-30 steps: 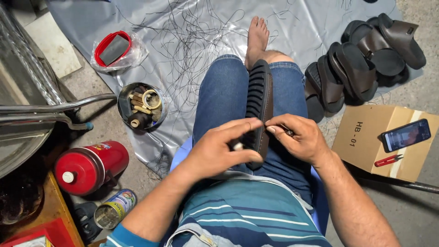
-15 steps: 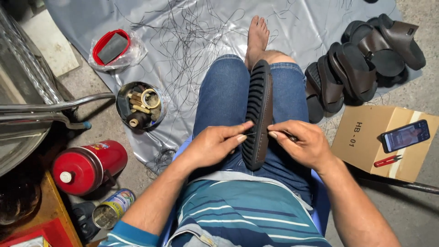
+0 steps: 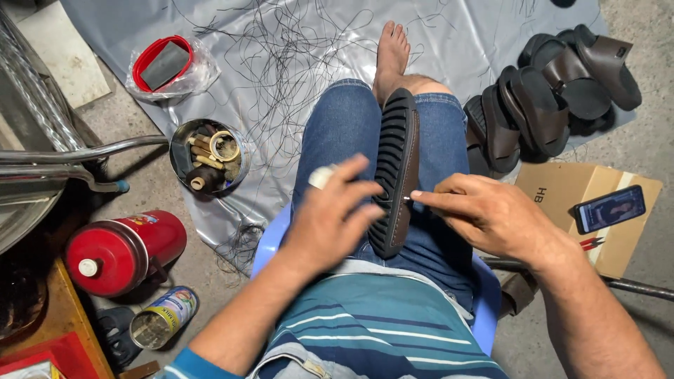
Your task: Hand-stitching a rubber sole onto a leather shoe upper using a needle and thread.
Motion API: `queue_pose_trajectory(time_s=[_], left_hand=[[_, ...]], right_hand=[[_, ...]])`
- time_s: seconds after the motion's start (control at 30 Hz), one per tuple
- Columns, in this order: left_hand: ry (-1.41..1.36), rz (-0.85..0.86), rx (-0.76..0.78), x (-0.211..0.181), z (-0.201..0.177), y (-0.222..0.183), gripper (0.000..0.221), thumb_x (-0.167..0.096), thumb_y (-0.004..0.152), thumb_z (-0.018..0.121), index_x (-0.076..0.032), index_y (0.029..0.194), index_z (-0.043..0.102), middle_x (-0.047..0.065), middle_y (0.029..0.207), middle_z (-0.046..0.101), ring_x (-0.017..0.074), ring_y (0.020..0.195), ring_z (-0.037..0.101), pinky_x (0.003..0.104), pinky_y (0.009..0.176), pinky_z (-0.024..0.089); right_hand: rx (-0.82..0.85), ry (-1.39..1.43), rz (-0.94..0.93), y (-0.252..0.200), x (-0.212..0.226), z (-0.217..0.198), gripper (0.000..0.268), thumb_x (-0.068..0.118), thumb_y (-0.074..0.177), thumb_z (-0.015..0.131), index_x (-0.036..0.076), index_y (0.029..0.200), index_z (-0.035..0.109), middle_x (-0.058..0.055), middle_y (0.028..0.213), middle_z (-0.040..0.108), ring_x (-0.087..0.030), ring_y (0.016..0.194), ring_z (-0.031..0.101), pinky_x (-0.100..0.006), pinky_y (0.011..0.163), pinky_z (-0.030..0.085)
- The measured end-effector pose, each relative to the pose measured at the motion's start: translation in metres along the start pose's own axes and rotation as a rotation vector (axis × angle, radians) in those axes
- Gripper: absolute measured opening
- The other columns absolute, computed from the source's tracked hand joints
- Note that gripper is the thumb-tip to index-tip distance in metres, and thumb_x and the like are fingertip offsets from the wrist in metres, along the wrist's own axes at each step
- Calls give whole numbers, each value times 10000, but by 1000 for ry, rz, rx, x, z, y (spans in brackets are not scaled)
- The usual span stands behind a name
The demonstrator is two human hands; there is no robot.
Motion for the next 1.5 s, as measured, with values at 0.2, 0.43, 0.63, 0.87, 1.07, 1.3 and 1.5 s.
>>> queue_pose_trajectory(time_s=[0.2, 0.43, 0.63, 0.87, 1.07, 1.3, 1.5], left_hand=[[-117, -190, 34, -2, 45, -26, 379, -276, 770, 702, -204, 1113, 558, -13, 1055, 566, 135, 637, 620, 279, 532, 528], [-149, -170, -119, -10, 44, -27, 320, -204, 771, 711, -157, 1073, 620, 32, 993, 633, 175, 602, 650, 275, 460, 530], [-92, -124, -168, -11, 46, -30, 293, -208, 775, 708, -170, 1061, 658, 20, 1000, 650, 186, 704, 676, 255, 533, 551], [-34, -82, -225, -9, 50, -36, 288, -184, 787, 694, -185, 1073, 661, 14, 980, 662, 230, 764, 674, 298, 575, 558], [-143, -101, -280, -4, 55, -41, 313, -148, 779, 707, -191, 1085, 655, 23, 993, 665, 262, 820, 665, 333, 613, 563], [17, 21, -221, -10, 57, -39, 288, -210, 828, 658, -178, 1113, 626, 19, 1030, 633, 231, 793, 666, 309, 626, 559], [-55, 14, -189, 0, 23, -39, 142, -150, 832, 647, -103, 960, 684, 43, 795, 653, 230, 659, 658, 278, 524, 528]], right_hand=[[-13, -62, 201, 8, 1, 1, 308, 171, 749, 590, 278, 1027, 671, 29, 849, 619, -219, 746, 613, -355, 639, 508], [-18, -111, 210, 9, 2, 3, 355, 173, 743, 583, 322, 1055, 664, 25, 802, 590, -204, 699, 598, -337, 618, 507], [7, -367, 272, 13, 28, 1, 338, 197, 746, 558, 343, 1032, 663, 36, 788, 574, -179, 644, 572, -305, 547, 519], [-58, -478, 262, 4, 19, 20, 311, 267, 783, 534, 382, 1057, 623, 93, 813, 527, -134, 645, 535, -258, 533, 506], [-335, -42, 154, 2, -6, 38, 242, 161, 735, 659, 262, 952, 699, 80, 778, 605, -141, 697, 602, -257, 609, 512], [-283, -164, 178, 8, 10, 34, 218, 198, 743, 669, 216, 961, 655, 68, 729, 587, -137, 691, 603, -256, 603, 507], [-357, -215, 178, -9, 23, 37, 223, 155, 786, 647, 190, 1006, 662, 40, 937, 646, -150, 843, 629, -270, 725, 504]])
Point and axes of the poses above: each hand's wrist, its own y-axis towards the middle knuckle, its own z-axis out of the palm, x = y × z, the point moved 2 cm from there along y, towards the middle knuckle
